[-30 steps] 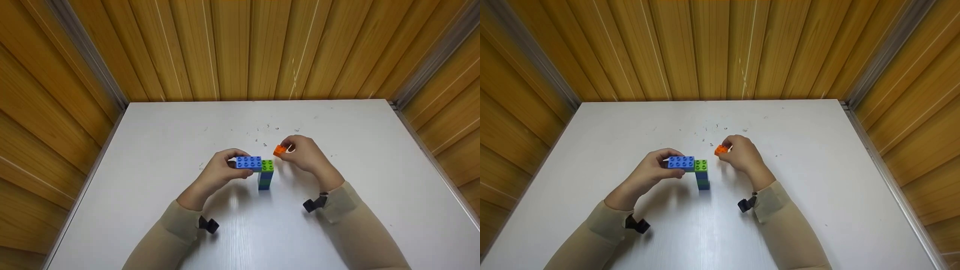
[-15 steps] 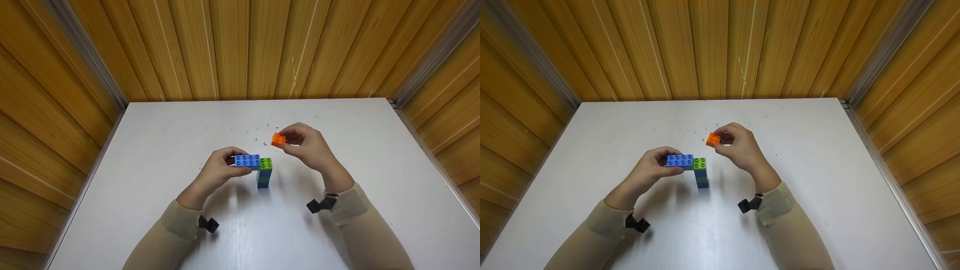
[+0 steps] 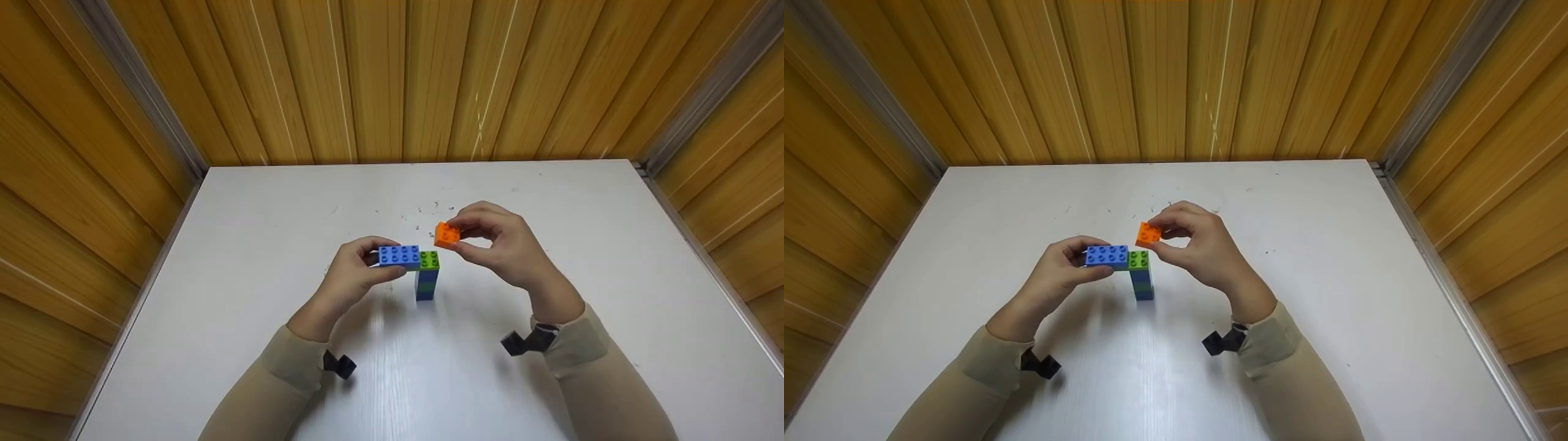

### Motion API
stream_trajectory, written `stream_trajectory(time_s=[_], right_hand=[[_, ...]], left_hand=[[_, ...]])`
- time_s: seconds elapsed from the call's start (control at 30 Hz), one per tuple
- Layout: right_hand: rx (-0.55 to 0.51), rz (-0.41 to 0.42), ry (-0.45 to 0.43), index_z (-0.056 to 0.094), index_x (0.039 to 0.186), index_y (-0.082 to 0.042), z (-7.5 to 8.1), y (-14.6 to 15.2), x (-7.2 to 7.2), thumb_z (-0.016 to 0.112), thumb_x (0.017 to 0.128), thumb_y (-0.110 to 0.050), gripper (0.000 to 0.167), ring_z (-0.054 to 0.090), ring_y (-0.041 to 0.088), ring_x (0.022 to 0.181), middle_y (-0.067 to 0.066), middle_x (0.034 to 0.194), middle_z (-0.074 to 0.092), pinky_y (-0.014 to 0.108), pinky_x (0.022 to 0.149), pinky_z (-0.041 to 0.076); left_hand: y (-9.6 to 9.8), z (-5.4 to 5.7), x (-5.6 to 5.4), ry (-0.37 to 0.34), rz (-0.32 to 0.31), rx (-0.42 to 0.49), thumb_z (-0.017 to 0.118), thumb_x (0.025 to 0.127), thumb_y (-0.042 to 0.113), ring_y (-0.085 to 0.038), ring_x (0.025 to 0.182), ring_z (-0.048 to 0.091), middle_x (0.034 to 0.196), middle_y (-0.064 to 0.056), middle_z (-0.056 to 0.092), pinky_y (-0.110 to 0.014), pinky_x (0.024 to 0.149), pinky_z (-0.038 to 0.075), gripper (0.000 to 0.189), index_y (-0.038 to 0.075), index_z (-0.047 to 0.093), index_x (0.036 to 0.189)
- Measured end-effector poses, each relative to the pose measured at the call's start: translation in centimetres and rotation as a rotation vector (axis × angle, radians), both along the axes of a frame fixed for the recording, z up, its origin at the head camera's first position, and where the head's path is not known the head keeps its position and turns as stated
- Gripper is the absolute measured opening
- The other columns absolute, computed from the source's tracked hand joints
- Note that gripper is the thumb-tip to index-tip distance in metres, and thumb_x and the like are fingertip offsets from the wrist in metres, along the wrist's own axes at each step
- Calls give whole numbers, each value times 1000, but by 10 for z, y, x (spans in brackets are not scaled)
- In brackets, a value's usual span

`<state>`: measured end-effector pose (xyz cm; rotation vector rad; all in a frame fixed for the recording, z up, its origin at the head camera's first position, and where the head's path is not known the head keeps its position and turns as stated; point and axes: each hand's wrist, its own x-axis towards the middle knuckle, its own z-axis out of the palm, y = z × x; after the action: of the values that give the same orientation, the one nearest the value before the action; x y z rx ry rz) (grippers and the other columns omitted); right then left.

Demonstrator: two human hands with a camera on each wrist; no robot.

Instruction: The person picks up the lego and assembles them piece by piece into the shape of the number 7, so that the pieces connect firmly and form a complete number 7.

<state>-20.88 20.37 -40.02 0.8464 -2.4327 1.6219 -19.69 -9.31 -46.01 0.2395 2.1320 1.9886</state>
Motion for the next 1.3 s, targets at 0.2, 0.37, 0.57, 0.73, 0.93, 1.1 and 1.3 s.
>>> stream_trajectory(time_s=[0.2, 0.37, 0.57, 0.73, 0.93, 1.1, 1.3], right_hand=[[79, 39, 41, 85, 123, -10, -2, -3, 1, 89, 95, -3, 30, 73, 15, 112, 6, 123, 77, 20, 105, 62], [130, 68, 58, 85, 125, -14, -6, -5, -1, 90, 95, -6, 31, 72, 16, 113, 4, 123, 78, 22, 105, 61], [180, 93, 34, 85, 126, -17, -15, -9, -6, 89, 97, -9, 30, 70, 19, 117, 2, 125, 78, 28, 106, 62], [201, 104, 9, 84, 126, -16, -20, -11, -9, 88, 97, -6, 31, 70, 22, 119, 3, 127, 78, 31, 106, 63], [197, 115, 0, 85, 126, -15, -24, -13, -11, 87, 97, -6, 30, 70, 25, 119, 5, 126, 78, 32, 105, 63], [170, 78, -34, 86, 123, -15, -30, -16, -13, 88, 99, -12, 25, 71, 30, 118, 5, 123, 78, 30, 105, 61], [132, 71, -89, 85, 128, -14, -35, -18, -15, 87, 100, -15, 27, 72, 26, 115, 6, 126, 78, 28, 104, 61]], left_hand=[[0, 1, 1, 5, 8, -20, 93, 94, 10, -26, 122, 73, 137, -13, 72, -33, 105, 67, 44, 13, 78, 135], [0, 1, 1, 8, 16, -36, 93, 94, 11, -26, 122, 73, 136, -12, 72, -33, 105, 67, 42, 15, 79, 134], [0, 1, 1, 10, 21, -46, 93, 94, 13, -27, 123, 73, 136, -11, 73, -34, 106, 67, 42, 15, 79, 134], [0, 2, 1, 12, 19, -40, 94, 94, 13, -26, 122, 73, 135, -11, 72, -33, 106, 67, 42, 15, 79, 133], [0, 1, 1, 31, 2, -26, 93, 94, 12, -25, 119, 73, 133, -11, 72, -30, 103, 67, 42, 12, 79, 133], [-1, 1, 1, 42, -4, -23, 93, 94, 11, -24, 118, 73, 134, -12, 72, -29, 102, 66, 42, 11, 79, 133], [-1, 2, 1, 46, -7, -23, 92, 95, 12, -25, 118, 72, 134, -12, 73, -29, 101, 67, 42, 11, 79, 134]])
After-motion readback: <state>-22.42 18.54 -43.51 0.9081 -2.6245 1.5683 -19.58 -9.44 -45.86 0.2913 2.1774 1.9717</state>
